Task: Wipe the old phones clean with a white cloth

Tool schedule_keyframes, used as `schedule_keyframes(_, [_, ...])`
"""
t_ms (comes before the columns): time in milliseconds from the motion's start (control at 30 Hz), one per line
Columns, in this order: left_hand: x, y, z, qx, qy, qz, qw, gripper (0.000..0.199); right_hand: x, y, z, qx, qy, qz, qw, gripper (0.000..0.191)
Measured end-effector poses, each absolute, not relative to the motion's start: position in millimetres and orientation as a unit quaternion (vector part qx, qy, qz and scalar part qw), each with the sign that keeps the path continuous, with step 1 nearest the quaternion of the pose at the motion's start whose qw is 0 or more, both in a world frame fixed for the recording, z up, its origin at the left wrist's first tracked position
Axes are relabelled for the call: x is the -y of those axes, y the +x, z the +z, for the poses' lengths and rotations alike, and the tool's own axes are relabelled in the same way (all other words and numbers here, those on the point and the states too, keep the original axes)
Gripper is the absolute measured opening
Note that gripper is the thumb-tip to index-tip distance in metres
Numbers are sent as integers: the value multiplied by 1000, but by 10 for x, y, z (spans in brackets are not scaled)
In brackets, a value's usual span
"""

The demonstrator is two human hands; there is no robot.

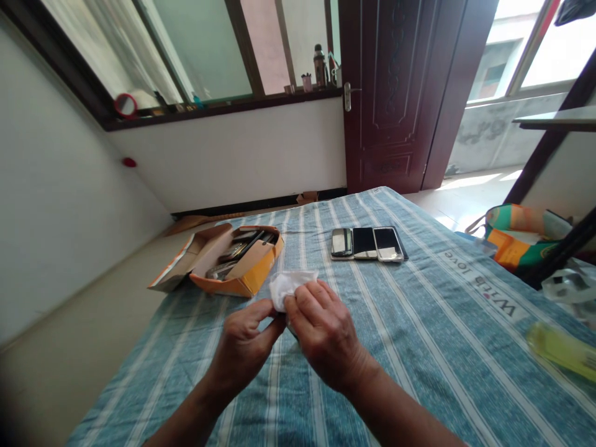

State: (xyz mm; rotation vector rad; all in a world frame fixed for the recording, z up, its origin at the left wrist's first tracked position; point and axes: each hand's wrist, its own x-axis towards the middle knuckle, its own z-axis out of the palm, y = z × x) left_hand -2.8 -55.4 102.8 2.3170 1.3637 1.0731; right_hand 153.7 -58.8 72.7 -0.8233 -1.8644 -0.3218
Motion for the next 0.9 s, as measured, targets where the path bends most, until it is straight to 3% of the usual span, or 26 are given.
schedule_keyframes(333, [633,25,961,-481,799,357,45,17,558,1584,543,664,-418,-65,617,36])
schedule_keyframes(600, [652,47,951,-477,790,382,32,25,690,1382,592,743,-343,-155,553,31])
schedule_keyframes(700, [618,37,937,-479,793,375,35,22,590,1454,562,722,-365,-145,569,31])
schedule_keyframes(800, [590,23,924,-480,792,376,43,17,468,1595,477,674,-414,-68,609,31])
schedule_keyframes(900, [578,4,925,-484,788,378,48,15,402,1687,386,629,-460,94,619,34])
